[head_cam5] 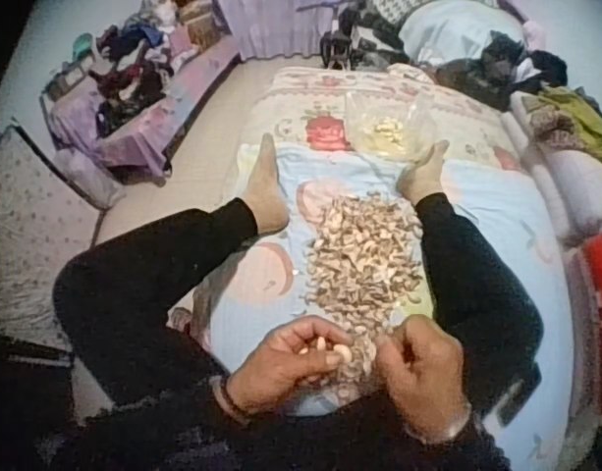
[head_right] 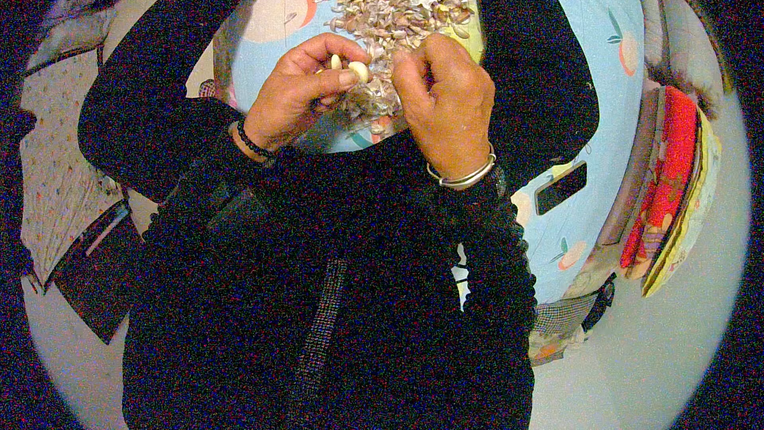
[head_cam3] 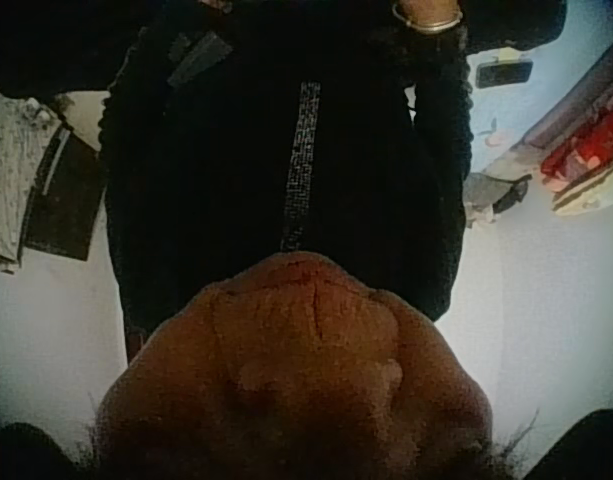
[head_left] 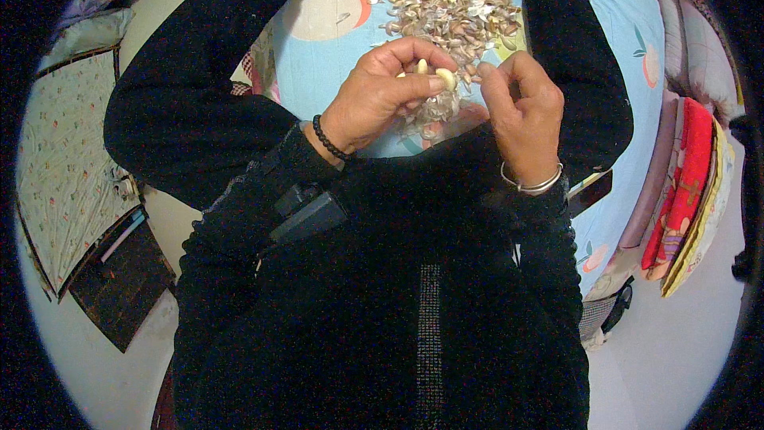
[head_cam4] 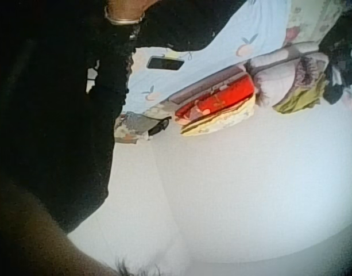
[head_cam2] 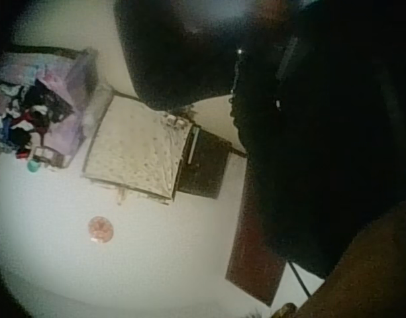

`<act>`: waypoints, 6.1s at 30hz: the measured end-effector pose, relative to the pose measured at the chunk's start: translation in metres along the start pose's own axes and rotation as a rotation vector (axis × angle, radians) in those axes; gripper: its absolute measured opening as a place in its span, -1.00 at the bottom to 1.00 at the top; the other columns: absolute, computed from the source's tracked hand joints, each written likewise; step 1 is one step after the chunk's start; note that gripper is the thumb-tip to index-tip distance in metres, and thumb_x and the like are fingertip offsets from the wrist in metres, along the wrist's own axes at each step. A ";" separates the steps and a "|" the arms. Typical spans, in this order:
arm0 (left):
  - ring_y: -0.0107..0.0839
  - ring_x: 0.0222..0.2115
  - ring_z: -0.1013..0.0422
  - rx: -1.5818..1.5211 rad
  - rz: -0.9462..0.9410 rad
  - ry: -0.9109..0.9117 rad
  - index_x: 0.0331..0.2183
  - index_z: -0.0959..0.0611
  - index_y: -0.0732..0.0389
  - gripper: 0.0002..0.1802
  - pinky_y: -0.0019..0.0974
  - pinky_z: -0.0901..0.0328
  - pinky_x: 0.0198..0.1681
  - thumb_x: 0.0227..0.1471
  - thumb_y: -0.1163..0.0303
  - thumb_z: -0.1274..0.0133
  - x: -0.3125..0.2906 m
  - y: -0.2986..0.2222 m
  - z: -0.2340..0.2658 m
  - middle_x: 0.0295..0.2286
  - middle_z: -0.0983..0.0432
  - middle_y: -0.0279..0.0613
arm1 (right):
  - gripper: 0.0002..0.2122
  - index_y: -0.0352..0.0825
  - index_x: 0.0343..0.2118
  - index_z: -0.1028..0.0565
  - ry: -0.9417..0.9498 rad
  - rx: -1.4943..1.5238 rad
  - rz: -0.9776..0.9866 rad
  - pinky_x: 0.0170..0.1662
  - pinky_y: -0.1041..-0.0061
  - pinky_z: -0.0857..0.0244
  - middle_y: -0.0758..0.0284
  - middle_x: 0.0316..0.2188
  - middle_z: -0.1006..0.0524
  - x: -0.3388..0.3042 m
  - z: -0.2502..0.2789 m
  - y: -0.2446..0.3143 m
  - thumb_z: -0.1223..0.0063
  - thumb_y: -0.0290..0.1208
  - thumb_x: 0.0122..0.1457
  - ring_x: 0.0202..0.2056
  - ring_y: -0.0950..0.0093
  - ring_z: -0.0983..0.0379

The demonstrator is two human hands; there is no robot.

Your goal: The person sits cross-legged and peels garlic cloves by hand, separating the skins and placing the peeled cloves into a small pile on the bedsheet. The task continues repeatedly with new cloves taken from a larger pile.

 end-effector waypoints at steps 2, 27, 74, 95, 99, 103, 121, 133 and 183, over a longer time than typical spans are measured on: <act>-0.66 -0.47 -0.34 0.021 -0.075 -0.001 -0.29 -0.52 0.25 -0.78 -0.61 -0.26 -0.41 -0.08 0.50 -0.10 0.000 -0.002 -0.001 -0.43 -0.45 -0.37 | -0.88 -0.37 -0.58 -0.34 0.113 0.105 -0.063 -0.56 0.51 -0.20 0.26 -0.68 -0.36 -0.002 -0.006 -0.005 -0.04 -0.51 -0.03 -0.64 0.46 -0.32; -0.60 -0.42 -0.36 0.593 -0.195 -0.137 -0.36 -0.61 0.25 -0.82 -0.51 -0.25 -0.33 -0.12 0.44 -0.14 -0.003 -0.011 0.001 -0.42 -0.50 -0.34 | -0.93 -0.42 -0.42 -0.42 0.173 0.409 -0.087 -0.39 0.71 -0.22 0.40 -0.50 -0.46 -0.009 -0.019 -0.004 -0.03 -0.55 0.05 -0.47 0.67 -0.35; -0.71 -0.64 -0.09 -0.320 0.107 0.052 -0.24 -0.46 0.26 -0.79 -0.64 -0.02 -0.63 0.06 0.40 0.05 0.002 0.009 0.001 -0.48 -0.34 -0.37 | -0.91 -0.41 -0.44 -0.42 0.118 0.254 0.013 -0.43 0.58 -0.27 0.27 -0.55 -0.44 -0.004 -0.008 0.004 -0.02 -0.55 -0.03 -0.51 0.54 -0.38; -0.70 -0.63 -0.12 -0.324 0.157 -0.016 -0.12 -0.43 0.35 -0.65 -0.64 -0.03 -0.65 0.09 0.36 0.11 0.005 0.018 0.008 -0.37 -0.48 -0.24 | -0.89 -0.39 -0.41 -0.43 0.042 0.105 0.015 -0.44 0.43 -0.29 0.19 -0.49 -0.44 0.004 -0.009 -0.003 0.03 -0.57 -0.06 -0.50 0.29 -0.41; -0.70 -0.59 -0.19 -0.460 0.166 0.046 -0.10 -0.42 0.38 -0.67 -0.66 -0.03 -0.62 0.10 0.45 0.14 0.006 0.017 0.006 -0.37 -0.45 -0.26 | -0.89 -0.37 -0.44 -0.45 0.087 0.079 0.107 -0.50 0.47 -0.26 0.23 -0.53 -0.43 0.001 -0.014 0.006 -0.09 -0.51 -0.06 -0.56 0.35 -0.37; -0.71 -0.63 -0.09 -0.413 0.202 0.033 -0.08 -0.40 0.36 -0.65 -0.63 0.01 -0.65 0.09 0.41 0.14 0.005 0.020 0.003 -0.45 -0.33 -0.40 | -0.91 -0.36 -0.50 -0.42 0.089 -0.033 0.252 -0.47 0.35 -0.24 0.20 -0.55 -0.40 0.001 -0.019 0.015 -0.07 -0.49 -0.06 -0.51 0.23 -0.35; -0.57 -0.51 -0.25 -0.311 0.120 0.022 -0.23 -0.43 0.30 -0.75 -0.59 -0.12 -0.57 0.03 0.39 0.11 0.009 0.009 0.012 -0.32 -0.41 -0.12 | -0.84 -0.34 -0.40 -0.48 0.189 -0.578 -0.207 -0.28 0.20 -0.29 0.04 -0.39 -0.49 0.054 -0.005 -0.102 0.03 -0.45 -0.08 -0.31 0.07 -0.42; -0.69 -0.62 -0.20 -0.136 0.217 -0.109 -0.23 -0.49 0.29 -0.78 -0.63 -0.05 -0.62 0.06 0.43 0.13 0.011 0.007 0.031 -0.51 -0.42 -0.34 | -0.86 -0.38 -0.50 -0.47 0.251 -0.524 -0.256 -0.35 0.17 -0.36 0.02 -0.48 -0.50 0.071 -0.027 -0.124 0.06 -0.41 -0.05 -0.42 0.06 -0.47; -0.65 -0.41 -0.34 0.322 -0.207 -0.116 -0.41 -0.46 0.25 -0.87 -0.54 -0.26 -0.34 -0.06 0.50 -0.08 0.000 -0.009 0.002 -0.46 -0.44 -0.34 | -0.91 -0.42 -0.44 -0.42 0.329 0.685 -0.409 -0.60 0.71 -0.21 0.38 -0.64 -0.45 0.002 -0.033 -0.011 0.02 -0.50 0.07 -0.66 0.69 -0.32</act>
Point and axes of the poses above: each hand's wrist, its own x-axis towards the middle knuckle, its own z-axis out of the back of the hand, y = z × x, the point moved 6 cm from there along x, towards the middle knuckle
